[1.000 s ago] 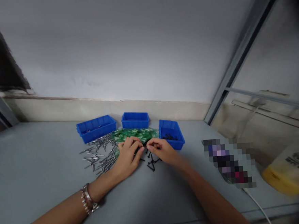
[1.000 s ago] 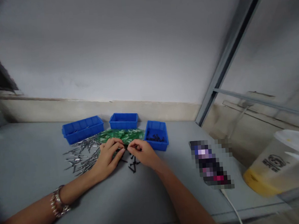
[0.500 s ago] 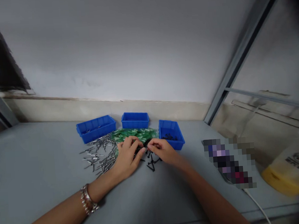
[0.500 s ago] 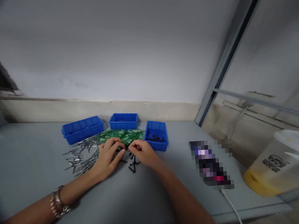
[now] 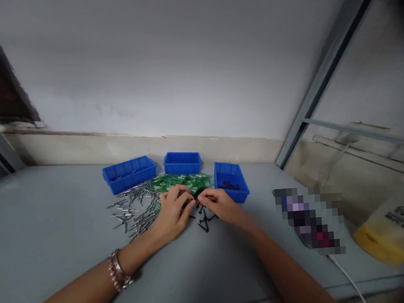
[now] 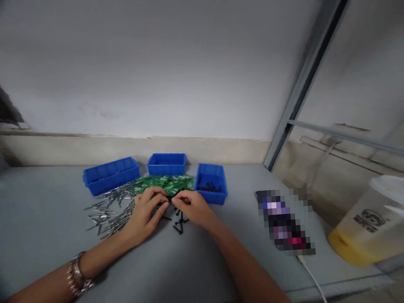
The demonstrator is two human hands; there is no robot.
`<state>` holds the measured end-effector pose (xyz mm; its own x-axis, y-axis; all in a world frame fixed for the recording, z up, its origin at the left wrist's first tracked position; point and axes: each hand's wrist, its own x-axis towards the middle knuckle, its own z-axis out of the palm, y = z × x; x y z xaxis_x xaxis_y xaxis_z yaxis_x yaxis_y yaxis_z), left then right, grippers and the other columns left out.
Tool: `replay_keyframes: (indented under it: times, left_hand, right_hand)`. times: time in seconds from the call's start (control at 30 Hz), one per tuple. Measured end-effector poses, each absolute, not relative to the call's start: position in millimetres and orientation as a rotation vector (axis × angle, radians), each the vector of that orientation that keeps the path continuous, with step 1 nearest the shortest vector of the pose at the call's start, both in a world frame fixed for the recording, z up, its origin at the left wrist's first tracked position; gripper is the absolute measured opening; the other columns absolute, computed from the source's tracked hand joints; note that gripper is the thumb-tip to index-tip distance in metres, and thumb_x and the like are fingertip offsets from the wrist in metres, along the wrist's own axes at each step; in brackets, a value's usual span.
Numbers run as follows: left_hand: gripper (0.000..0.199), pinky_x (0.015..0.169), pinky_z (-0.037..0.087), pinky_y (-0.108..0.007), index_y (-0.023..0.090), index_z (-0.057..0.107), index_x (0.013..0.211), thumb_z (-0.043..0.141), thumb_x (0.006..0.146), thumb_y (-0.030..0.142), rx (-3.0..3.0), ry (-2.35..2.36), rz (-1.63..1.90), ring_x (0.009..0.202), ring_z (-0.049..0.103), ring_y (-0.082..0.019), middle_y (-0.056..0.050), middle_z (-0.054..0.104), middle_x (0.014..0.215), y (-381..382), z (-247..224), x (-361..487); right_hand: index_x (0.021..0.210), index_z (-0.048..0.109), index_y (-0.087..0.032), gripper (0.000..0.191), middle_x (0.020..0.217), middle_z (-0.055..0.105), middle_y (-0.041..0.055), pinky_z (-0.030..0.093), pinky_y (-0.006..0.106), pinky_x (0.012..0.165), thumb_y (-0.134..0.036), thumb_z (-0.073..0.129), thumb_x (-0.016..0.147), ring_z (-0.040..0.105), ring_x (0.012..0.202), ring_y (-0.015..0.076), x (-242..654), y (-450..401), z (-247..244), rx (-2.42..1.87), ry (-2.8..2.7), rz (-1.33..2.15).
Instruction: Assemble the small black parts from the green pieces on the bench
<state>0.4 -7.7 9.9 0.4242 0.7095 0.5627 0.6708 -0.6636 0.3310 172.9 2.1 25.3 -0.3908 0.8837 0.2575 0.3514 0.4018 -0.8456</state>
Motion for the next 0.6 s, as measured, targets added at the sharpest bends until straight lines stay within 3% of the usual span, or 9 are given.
replay_keyframes:
  times: [0.13, 0.23, 0.4, 0.6]
  left_hand:
    - [0.020, 0.078, 0.028, -0.038, 0.021, 0.055, 0.097, 0.041, 0.087, 0.031, 2.592, 1.335, 1.038, 0.093, 0.046, -0.023, -0.004, 0.057, 0.094, -11, 17, 1]
    - [0.024, 0.076, 0.029, -0.037, 0.020, 0.053, 0.104, 0.037, 0.086, 0.023, 2.571, 1.378, 1.014, 0.082, 0.049, -0.021, -0.003, 0.060, 0.080, -12, 19, 0]
    - [0.033, 0.074, 0.029, -0.038, 0.019, 0.057, 0.097, 0.032, 0.077, 0.012, 2.586, 1.375, 0.984, 0.072, 0.050, -0.020, -0.002, 0.058, 0.071, -10, 17, -2]
    - [0.033, 0.074, 0.029, -0.039, 0.019, 0.058, 0.091, 0.032, 0.072, 0.013, 2.593, 1.329, 0.992, 0.067, 0.049, -0.020, 0.000, 0.052, 0.060, -10, 15, -3]
  right_hand:
    - [0.068, 0.055, -0.016, 0.017, 0.065, 0.053, 0.0000, 0.037, 0.024, 0.057, -0.026, 0.047, 0.078, 0.047, 0.061, 0.0113, 174, 3, 25, -1.073, -1.930, 0.842]
    - [0.069, 0.057, -0.016, 0.015, 0.063, 0.052, -0.0002, 0.036, 0.023, 0.056, -0.025, 0.049, 0.078, 0.045, 0.058, 0.0110, 180, 4, 27, -1.109, -1.935, 0.606]
    - [0.073, 0.058, -0.017, 0.018, 0.063, 0.050, 0.0011, 0.036, 0.025, 0.058, -0.026, 0.044, 0.082, 0.044, 0.056, 0.0120, 194, 3, 34, -1.149, -1.888, 0.135]
    - [0.081, 0.059, -0.017, 0.021, 0.073, 0.055, 0.0074, 0.036, 0.031, 0.067, -0.024, 0.040, 0.083, 0.049, 0.071, 0.0192, 209, 7, 32, -1.564, -1.700, -0.333]
